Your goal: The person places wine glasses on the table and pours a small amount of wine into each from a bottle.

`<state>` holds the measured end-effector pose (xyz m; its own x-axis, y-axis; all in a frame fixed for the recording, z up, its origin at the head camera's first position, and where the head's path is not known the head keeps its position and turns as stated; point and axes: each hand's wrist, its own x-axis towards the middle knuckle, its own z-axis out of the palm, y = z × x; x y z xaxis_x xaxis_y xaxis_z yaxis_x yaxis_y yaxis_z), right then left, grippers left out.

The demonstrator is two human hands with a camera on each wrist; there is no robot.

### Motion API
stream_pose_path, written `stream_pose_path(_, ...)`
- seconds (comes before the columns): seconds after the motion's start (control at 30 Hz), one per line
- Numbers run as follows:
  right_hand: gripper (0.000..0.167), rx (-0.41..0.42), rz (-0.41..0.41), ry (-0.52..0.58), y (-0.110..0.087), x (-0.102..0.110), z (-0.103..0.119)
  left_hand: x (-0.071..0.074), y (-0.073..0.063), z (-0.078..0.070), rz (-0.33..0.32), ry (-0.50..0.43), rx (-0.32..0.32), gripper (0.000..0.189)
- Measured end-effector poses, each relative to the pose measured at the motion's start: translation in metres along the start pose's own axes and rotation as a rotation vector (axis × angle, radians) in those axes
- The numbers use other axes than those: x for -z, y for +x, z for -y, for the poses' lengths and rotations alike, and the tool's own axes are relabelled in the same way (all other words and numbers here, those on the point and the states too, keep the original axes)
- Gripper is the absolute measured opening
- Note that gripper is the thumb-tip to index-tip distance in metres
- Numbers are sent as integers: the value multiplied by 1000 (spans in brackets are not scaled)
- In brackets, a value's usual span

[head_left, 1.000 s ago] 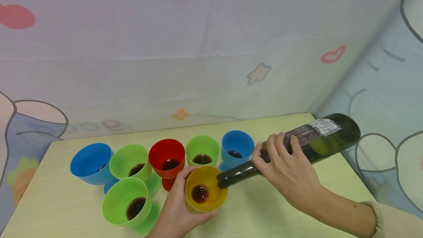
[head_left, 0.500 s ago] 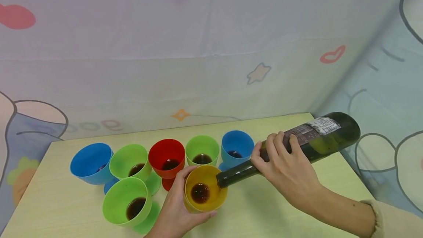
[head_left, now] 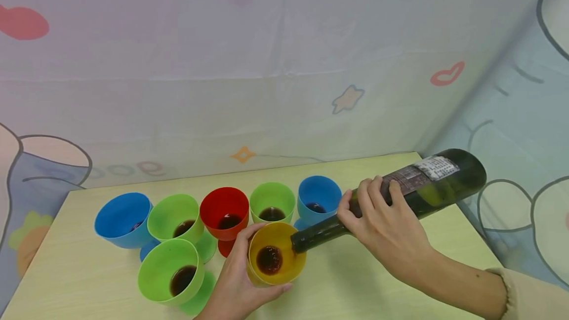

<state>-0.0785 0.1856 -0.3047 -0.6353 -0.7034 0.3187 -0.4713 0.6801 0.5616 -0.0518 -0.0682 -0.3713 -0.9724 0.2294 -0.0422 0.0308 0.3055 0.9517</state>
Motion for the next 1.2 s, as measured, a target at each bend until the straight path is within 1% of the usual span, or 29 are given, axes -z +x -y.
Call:
stream_pose_path(0.27,71,4,0,-3,0,1,0,0,-1,-1,11,-16,5,87)
stream_pose_path(0.53,67,3,-9,0,2,2,0,1,-1,-1,-1,-6,4,87)
stream_pose_path(0.63,68,0,-12,3,1,1,0,1,-2,-1,2,-5,8,87)
stream_pose_path(0.9,75,-18,15,15,-2,-1,2,0,-3,-1,-7,6,-2,88)
stream_pose_path(1.07,72,-27,-8,39,-3,-3,3,0,-4,0,-15,-3,-21,88)
stream_pose_path(1.2,67,-37,-5,59,-4,-4,3,0,-4,0,-16,-16,-8,88)
